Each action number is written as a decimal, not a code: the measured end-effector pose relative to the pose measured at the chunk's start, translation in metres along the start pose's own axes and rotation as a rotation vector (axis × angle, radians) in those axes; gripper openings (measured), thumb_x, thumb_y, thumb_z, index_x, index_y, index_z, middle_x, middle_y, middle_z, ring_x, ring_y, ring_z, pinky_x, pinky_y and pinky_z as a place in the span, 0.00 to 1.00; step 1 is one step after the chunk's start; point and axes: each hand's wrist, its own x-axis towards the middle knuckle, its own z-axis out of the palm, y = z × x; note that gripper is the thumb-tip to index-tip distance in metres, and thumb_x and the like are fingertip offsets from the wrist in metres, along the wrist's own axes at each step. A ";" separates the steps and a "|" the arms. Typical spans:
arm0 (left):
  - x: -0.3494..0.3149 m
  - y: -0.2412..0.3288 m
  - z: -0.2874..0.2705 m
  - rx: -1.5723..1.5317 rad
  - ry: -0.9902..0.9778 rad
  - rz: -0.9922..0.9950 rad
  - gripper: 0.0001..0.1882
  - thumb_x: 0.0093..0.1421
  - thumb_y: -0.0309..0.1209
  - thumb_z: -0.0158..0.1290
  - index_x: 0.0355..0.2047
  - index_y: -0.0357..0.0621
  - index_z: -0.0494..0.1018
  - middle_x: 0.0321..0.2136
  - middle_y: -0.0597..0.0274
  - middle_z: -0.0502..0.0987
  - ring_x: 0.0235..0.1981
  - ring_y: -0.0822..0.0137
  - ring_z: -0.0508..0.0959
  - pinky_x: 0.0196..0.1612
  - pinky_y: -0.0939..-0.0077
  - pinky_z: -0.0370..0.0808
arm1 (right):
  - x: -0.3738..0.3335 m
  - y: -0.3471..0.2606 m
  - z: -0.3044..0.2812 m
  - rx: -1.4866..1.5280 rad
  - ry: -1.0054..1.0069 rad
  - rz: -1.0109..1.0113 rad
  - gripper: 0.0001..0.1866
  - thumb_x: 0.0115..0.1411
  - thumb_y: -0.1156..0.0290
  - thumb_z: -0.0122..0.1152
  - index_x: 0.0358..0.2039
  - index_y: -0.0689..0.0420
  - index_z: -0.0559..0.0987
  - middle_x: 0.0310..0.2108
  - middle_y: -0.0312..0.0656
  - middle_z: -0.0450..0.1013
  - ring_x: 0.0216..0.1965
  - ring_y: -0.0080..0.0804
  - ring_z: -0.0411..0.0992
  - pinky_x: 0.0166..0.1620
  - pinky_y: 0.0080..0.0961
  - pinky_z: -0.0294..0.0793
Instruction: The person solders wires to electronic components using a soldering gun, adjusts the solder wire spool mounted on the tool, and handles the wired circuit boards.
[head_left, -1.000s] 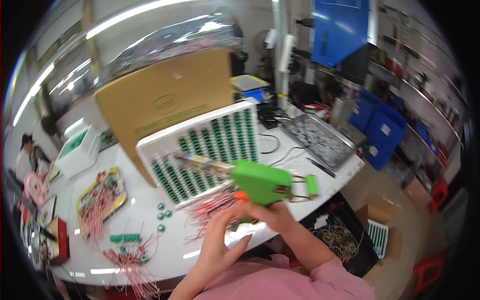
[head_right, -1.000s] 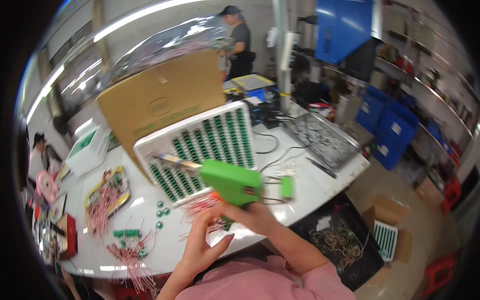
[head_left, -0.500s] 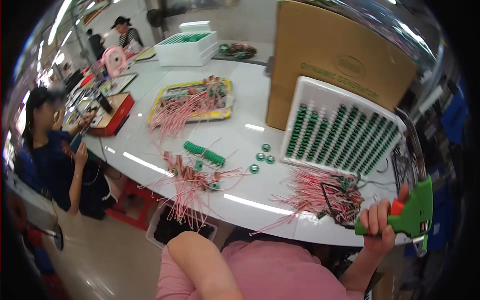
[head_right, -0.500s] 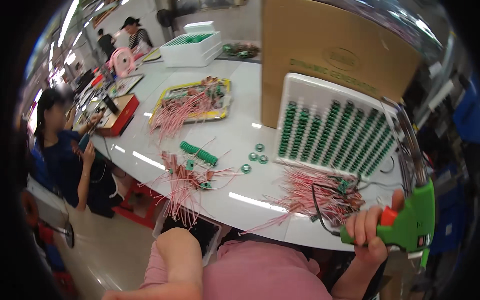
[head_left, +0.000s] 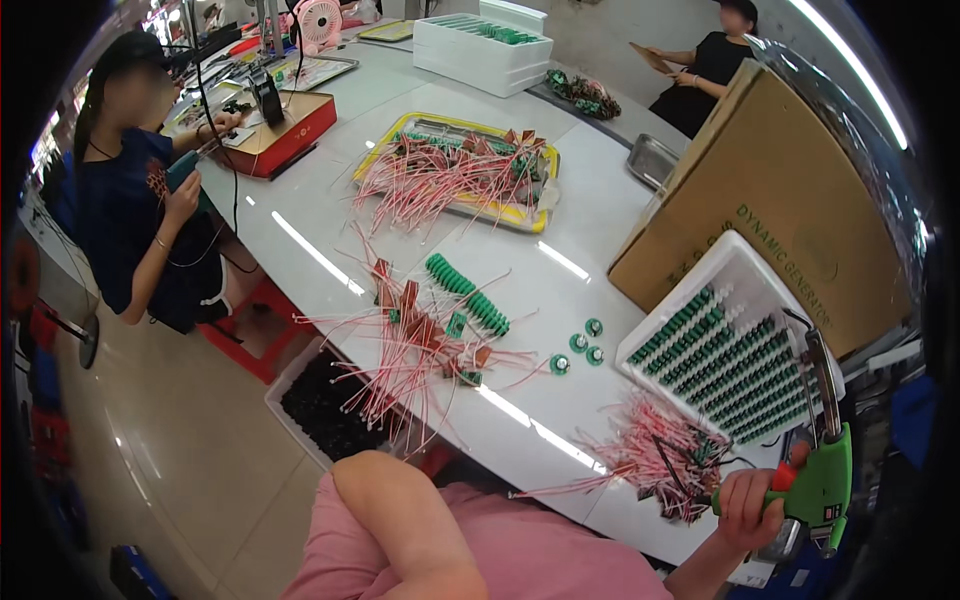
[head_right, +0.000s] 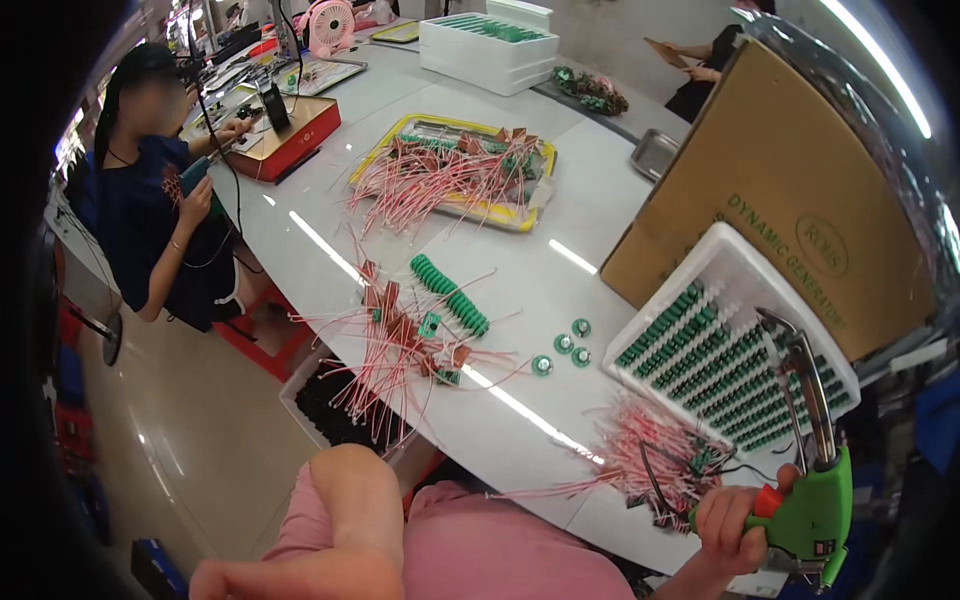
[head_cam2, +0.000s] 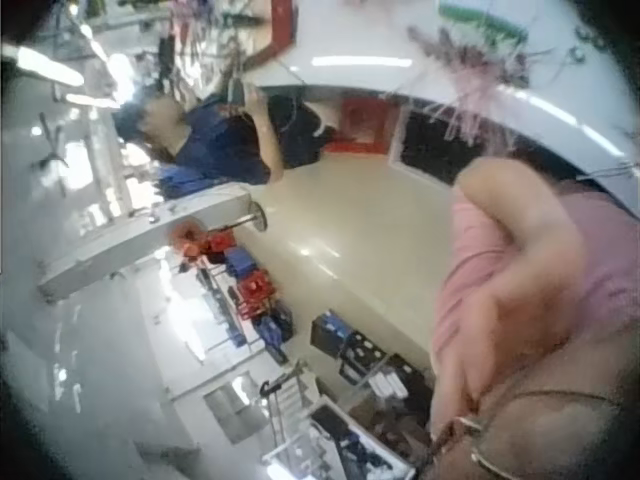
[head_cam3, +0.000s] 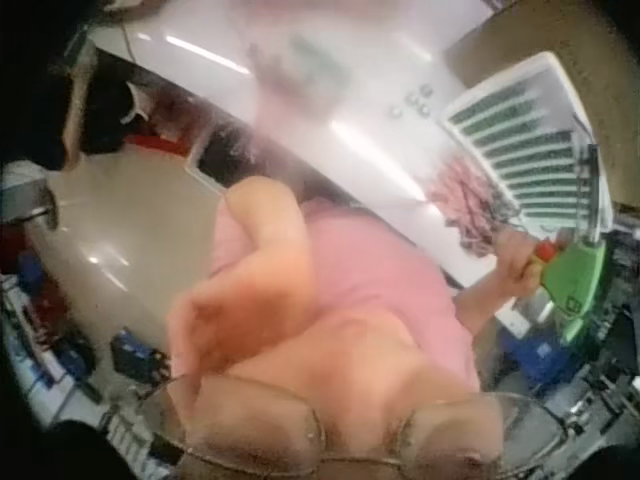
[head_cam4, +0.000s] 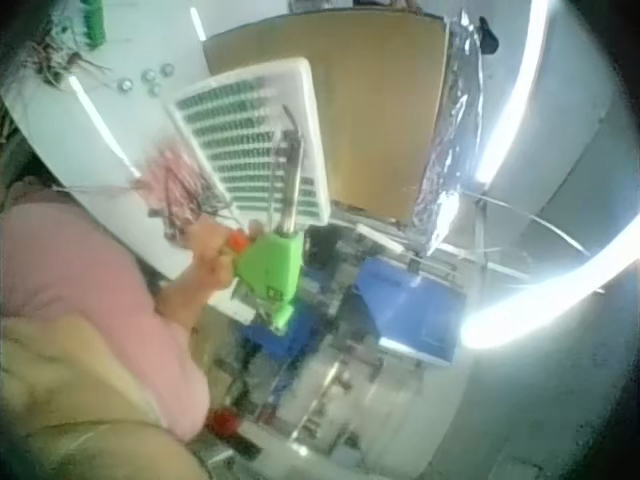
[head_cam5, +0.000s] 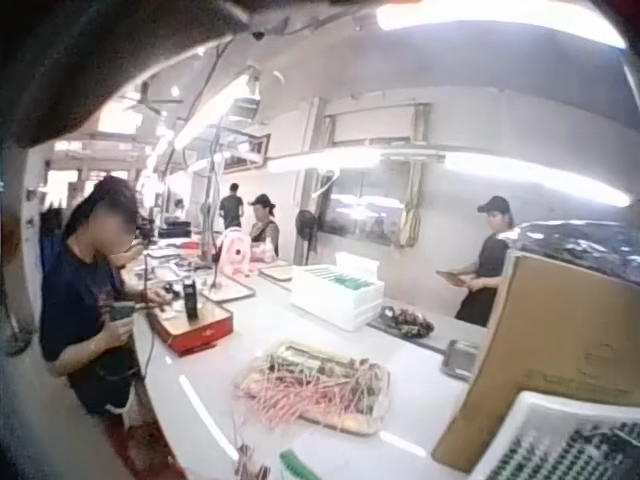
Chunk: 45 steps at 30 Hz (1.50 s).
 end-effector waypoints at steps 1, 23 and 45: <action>-0.001 0.000 -0.003 0.016 -0.001 -0.010 0.19 0.60 0.37 0.40 0.49 0.42 0.62 0.49 0.57 0.65 0.54 0.63 0.62 0.52 0.63 0.58 | 0.003 -0.004 -0.003 0.001 0.003 0.007 0.32 0.58 0.65 0.49 0.59 0.56 0.48 0.06 0.25 0.56 0.05 0.14 0.53 0.13 0.15 0.60; -0.024 0.033 0.031 -0.295 0.166 -0.248 0.14 0.56 0.26 0.43 0.43 0.47 0.68 0.48 0.67 0.67 0.52 0.71 0.64 0.46 0.80 0.63 | -0.191 -0.192 -0.040 -0.592 0.906 -0.085 0.32 0.55 0.64 0.54 0.56 0.60 0.52 0.09 0.33 0.59 0.08 0.23 0.56 0.13 0.19 0.56; -0.043 0.030 0.047 -0.588 -0.350 -0.286 0.23 0.57 0.46 0.45 0.52 0.56 0.61 0.56 0.66 0.58 0.57 0.69 0.55 0.51 0.66 0.55 | -0.059 0.018 -0.032 0.138 0.181 -0.055 0.28 0.54 0.59 0.54 0.50 0.57 0.56 0.08 0.24 0.60 0.15 0.20 0.63 0.32 0.24 0.59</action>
